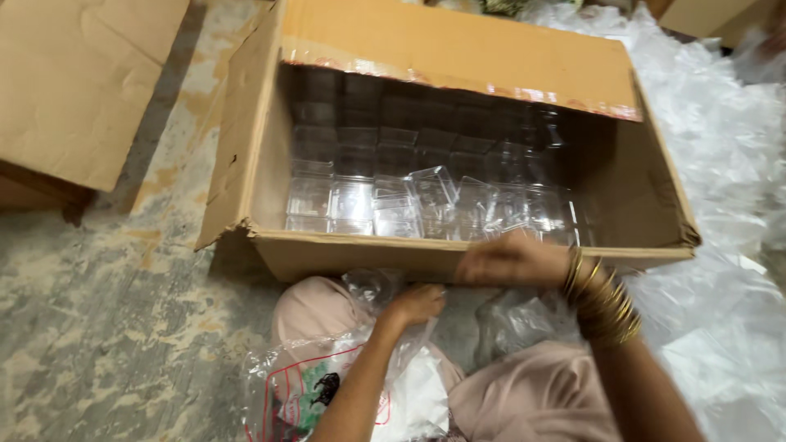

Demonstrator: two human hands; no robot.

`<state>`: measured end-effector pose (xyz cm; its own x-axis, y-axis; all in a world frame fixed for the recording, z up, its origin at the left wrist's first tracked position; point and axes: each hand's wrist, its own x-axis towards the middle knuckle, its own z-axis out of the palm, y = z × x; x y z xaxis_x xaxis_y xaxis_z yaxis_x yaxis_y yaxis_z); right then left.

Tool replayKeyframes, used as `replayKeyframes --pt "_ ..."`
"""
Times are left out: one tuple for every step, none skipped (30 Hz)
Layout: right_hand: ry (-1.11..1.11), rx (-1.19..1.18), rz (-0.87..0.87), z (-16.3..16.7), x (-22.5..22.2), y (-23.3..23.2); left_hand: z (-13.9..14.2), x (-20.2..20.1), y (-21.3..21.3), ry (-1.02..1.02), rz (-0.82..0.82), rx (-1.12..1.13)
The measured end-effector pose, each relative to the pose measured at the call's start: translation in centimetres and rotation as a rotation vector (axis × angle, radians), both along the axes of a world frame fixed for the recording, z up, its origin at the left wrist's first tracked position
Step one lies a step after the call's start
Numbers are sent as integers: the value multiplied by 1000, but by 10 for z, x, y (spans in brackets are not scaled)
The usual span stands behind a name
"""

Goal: The person sits on the floor and removes clear plastic boxes from plastic bags one at a time, then places and stacks the boxes into a large open cardboard box in front of them. They repeat this unpacking and stacking cycle throughout the episode.

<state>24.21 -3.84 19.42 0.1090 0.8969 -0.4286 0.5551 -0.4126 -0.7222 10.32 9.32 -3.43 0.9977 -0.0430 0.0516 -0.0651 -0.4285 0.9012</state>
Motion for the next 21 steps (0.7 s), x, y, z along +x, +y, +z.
replayKeyframes --pt "-45 141 9 7 23 22 3 0 1 -43 9 33" --pt "-90 283 15 10 43 45 7 1 4 87 -22 21" --pt "-224 224 -26 7 58 70 10 2 6 215 -56 9" --pt "-359 164 -68 0 69 94 12 4 8 341 -94 -3" --pt "-386 190 58 -10 75 116 13 5 9 312 -99 22" --pt "-411 217 184 -22 78 138 12 5 9 285 -103 49" --pt "-436 246 310 -35 79 155 9 5 8 256 -108 77" --pt "-383 158 363 -50 73 167 5 4 7 154 -70 85" --pt "-329 70 414 -67 63 175 0 3 4 52 -33 92" --pt "-407 33 471 -80 54 177 -6 3 4 -47 2 98" --pt "-482 -8 529 -93 45 176 -12 4 4 -24 2 93" --pt "-552 -52 585 -104 38 172 -18 4 1 3 -2 82" --pt "-587 -70 599 -112 35 167 -23 5 -3 30 -7 67" --pt "-627 -88 610 -118 34 162 -26 6 -6 74 -34 54" --pt "-673 -103 617 -123 36 159 -28 9 -8 112 -62 48" --pt "-638 -45 578 -126 40 158 -30 11 -10 148 -91 43" --pt "-605 13 538 -127 49 160 -31 12 -11 128 -89 3" --pt "-573 73 498 -127 57 162 -32 12 -12 110 -87 -36" --pt "-560 153 452 -126 66 165 -32 12 -12 93 -84 -73" --pt "-548 235 407 -124 74 167 -32 12 -12 71 -83 -90" --pt "-538 316 363 -123 79 169 -33 12 -11 46 -80 -107"
